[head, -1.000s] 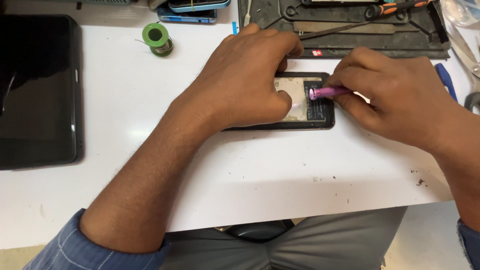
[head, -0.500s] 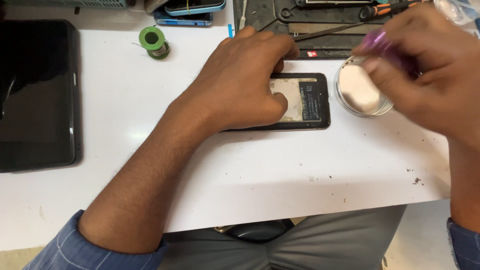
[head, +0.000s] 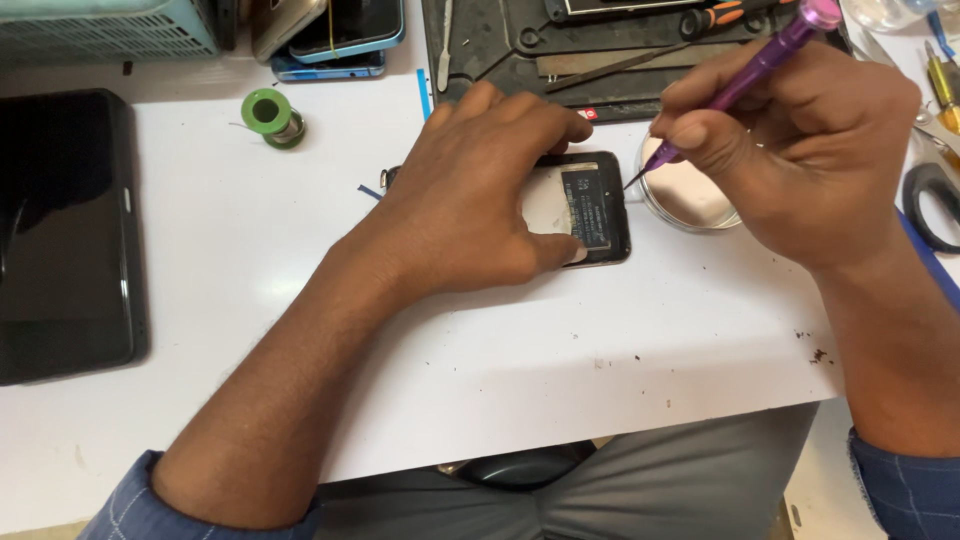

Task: The person assembles a smartphone by placing the battery into the chassis, aligning the screen assembly, and closing the device. They then use a purple tool to apply adhesive around the battery area.

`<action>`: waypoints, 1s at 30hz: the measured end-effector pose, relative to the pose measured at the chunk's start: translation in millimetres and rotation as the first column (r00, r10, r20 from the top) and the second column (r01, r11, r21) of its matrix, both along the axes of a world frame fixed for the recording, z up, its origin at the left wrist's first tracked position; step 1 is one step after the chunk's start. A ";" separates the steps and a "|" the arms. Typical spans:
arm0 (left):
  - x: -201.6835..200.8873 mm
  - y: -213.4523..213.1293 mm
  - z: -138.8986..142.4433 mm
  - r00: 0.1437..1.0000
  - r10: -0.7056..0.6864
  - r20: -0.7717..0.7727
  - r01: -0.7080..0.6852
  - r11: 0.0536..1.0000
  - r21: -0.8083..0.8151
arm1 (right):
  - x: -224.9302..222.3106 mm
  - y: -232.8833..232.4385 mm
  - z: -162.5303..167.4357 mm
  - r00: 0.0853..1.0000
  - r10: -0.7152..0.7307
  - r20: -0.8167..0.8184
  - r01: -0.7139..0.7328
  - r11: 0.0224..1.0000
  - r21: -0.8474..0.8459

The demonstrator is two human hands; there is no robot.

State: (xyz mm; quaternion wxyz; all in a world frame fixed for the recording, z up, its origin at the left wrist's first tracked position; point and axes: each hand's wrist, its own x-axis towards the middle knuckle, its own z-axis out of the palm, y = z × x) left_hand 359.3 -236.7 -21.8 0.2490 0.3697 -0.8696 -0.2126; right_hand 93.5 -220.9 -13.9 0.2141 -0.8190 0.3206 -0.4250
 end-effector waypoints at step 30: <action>0.9 -0.6 -2.2 1.000 0.007 0.021 -0.008 0.999 0.032 | 20.5 3.7 11.0 0.995 -0.068 -0.077 0.075 0.992 0.097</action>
